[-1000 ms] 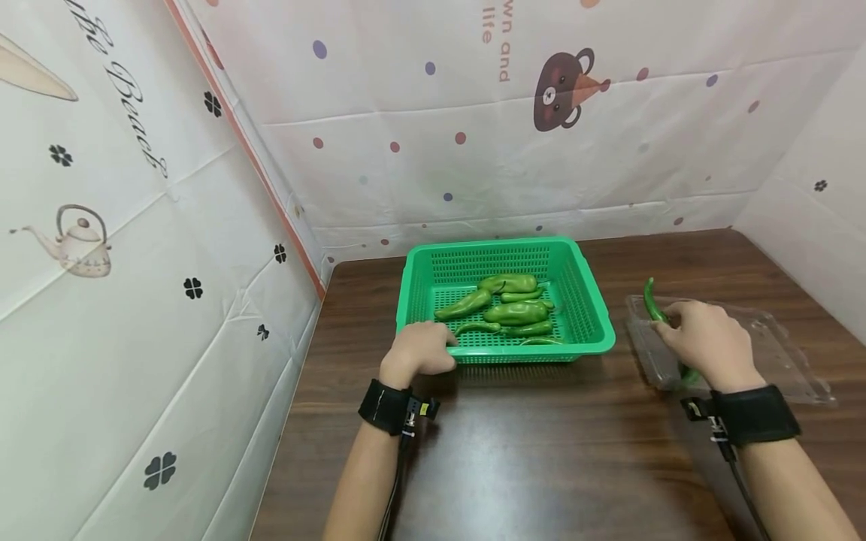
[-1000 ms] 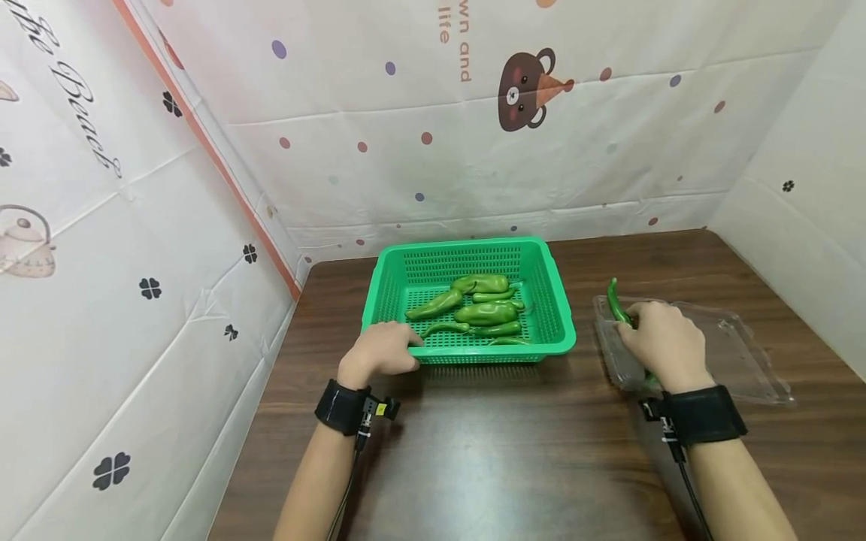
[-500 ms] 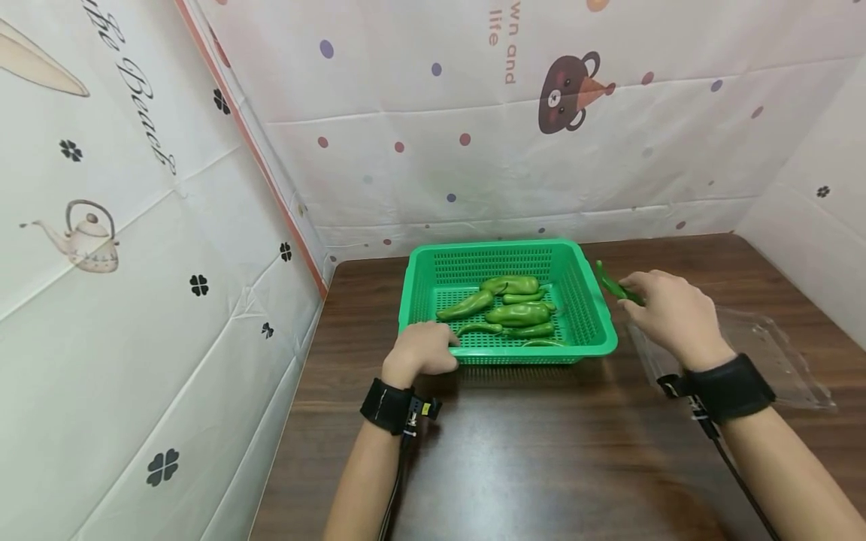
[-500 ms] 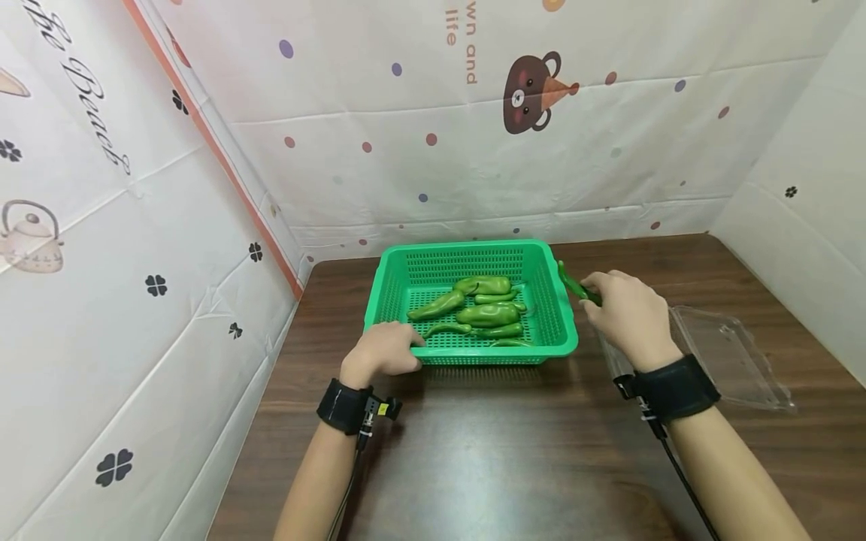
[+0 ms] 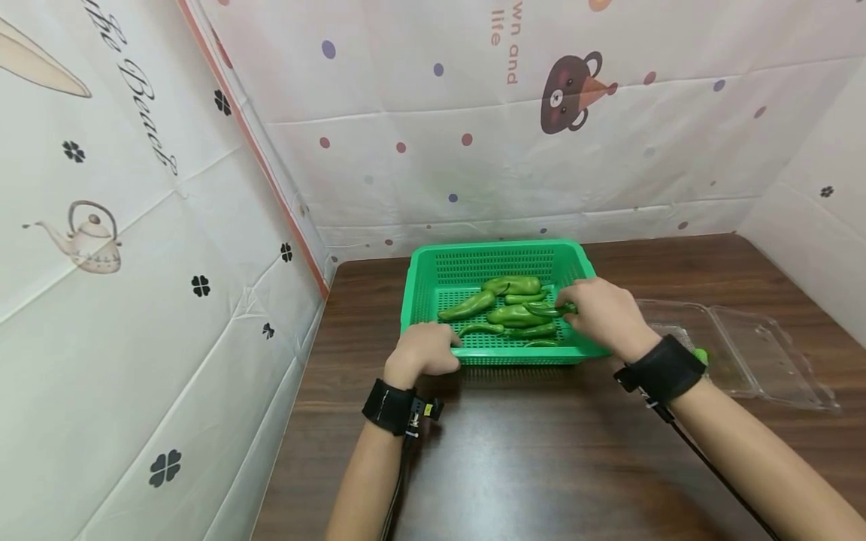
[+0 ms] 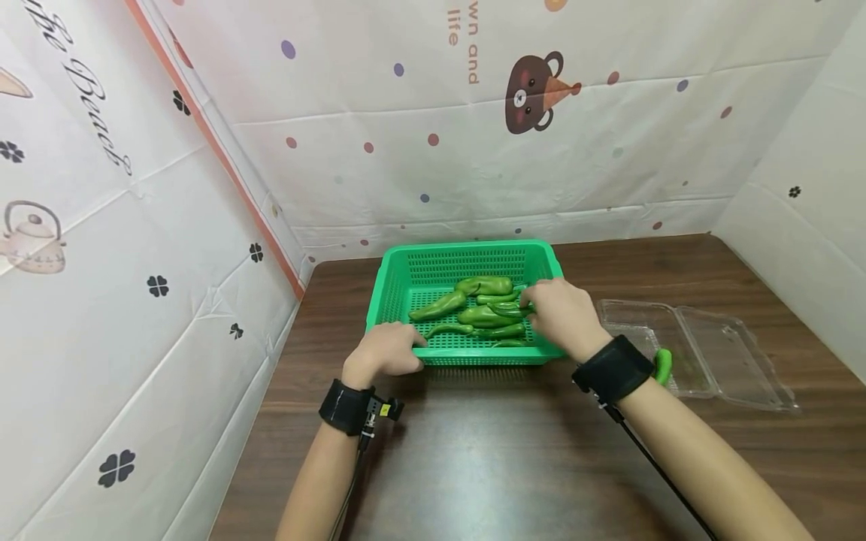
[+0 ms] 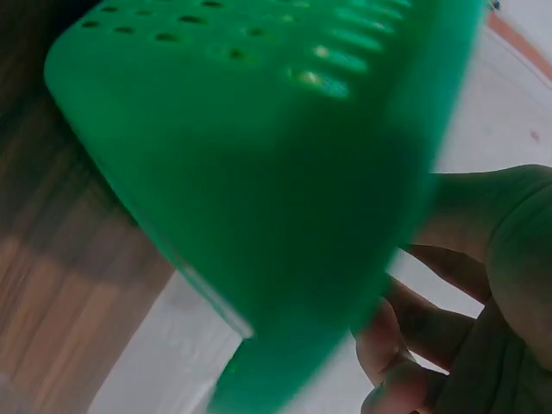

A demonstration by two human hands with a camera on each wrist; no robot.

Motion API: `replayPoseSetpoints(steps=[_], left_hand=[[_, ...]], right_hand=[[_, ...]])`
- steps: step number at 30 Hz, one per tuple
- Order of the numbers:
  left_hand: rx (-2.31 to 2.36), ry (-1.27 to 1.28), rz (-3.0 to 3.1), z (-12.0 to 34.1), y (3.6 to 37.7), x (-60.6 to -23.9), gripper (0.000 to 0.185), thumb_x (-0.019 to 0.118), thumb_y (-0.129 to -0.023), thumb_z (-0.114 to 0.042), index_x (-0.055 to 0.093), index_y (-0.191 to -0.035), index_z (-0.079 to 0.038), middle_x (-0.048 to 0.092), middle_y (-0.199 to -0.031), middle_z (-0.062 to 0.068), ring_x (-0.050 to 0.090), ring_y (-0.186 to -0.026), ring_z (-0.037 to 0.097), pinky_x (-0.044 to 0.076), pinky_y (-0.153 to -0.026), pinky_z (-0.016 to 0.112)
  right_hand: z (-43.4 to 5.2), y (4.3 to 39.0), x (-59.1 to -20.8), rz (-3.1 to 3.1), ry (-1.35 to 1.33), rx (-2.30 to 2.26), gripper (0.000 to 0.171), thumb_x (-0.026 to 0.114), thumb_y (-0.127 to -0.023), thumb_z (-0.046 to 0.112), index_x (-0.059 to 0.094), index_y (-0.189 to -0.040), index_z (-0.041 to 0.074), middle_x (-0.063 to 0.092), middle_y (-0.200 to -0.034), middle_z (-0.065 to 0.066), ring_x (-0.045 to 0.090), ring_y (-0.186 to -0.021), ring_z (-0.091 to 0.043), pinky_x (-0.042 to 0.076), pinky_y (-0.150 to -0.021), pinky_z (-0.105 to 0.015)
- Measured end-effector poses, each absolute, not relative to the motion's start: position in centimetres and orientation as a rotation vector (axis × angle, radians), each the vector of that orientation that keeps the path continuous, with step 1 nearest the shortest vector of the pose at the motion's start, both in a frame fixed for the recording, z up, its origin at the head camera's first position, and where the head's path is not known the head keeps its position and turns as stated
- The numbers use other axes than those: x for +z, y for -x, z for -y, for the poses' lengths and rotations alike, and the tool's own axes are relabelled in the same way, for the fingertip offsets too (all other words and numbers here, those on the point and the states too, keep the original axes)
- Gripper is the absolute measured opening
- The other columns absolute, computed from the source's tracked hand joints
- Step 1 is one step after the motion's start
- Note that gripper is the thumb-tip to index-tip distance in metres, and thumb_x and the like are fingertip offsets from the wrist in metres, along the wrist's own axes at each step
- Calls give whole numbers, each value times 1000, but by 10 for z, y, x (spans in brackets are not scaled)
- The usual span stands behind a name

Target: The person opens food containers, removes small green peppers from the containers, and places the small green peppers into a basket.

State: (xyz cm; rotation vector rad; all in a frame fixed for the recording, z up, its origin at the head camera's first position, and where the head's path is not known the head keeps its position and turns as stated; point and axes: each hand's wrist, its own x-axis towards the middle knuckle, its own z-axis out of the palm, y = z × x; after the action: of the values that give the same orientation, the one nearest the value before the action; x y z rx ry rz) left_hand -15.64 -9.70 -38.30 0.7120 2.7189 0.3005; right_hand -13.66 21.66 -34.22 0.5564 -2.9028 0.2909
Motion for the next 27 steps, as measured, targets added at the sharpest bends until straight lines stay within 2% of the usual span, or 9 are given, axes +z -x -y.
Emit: replayPoseSetpoints(steps=[3,6,10,21,27], left_hand=[[296,-715,-2717,96,157,-383,53,59,-82,-12,72,-131,-25,66,-72,-2,9,-59,12,14,-53,29],[296,-722,-2722,96,157,-382,52,59,-82,-12,73,-130,-24,76,-94,-2,11,-59,12,16,-53,29],[297,-726,-2725,96,157,-380,50,60,-82,-13,73,-129,-24,74,-124,-1,13,-60,12,17,-54,29],[300,-720,-2714,96,159,-382,49,61,-84,-13,72,-130,-24,75,-120,1,13,-59,13,17,-54,30],[288,-724,-2712,96,160,-382,50,60,-85,-13,72,-132,-25,73,-127,1,16,-61,13,18,-55,30]], right_hand=[[-211,140,-347,2914,-576,297,22,79,-85,7,80,-106,12,75,-104,-11,68,-89,-31,53,-61,-41],[-208,144,-351,2932,-591,305,23,80,-84,7,80,-106,12,75,-103,-11,67,-89,-33,53,-60,-40],[-203,150,-355,2979,-619,342,22,79,-84,6,81,-105,12,77,-100,-9,68,-83,-28,53,-59,-39],[-200,165,-370,3143,-661,348,20,72,-87,3,83,-101,13,78,-100,-8,72,-88,-29,59,-72,-47],[-201,171,-376,3193,-677,354,24,68,-87,-1,83,-103,12,78,-102,-10,72,-91,-33,59,-74,-50]])
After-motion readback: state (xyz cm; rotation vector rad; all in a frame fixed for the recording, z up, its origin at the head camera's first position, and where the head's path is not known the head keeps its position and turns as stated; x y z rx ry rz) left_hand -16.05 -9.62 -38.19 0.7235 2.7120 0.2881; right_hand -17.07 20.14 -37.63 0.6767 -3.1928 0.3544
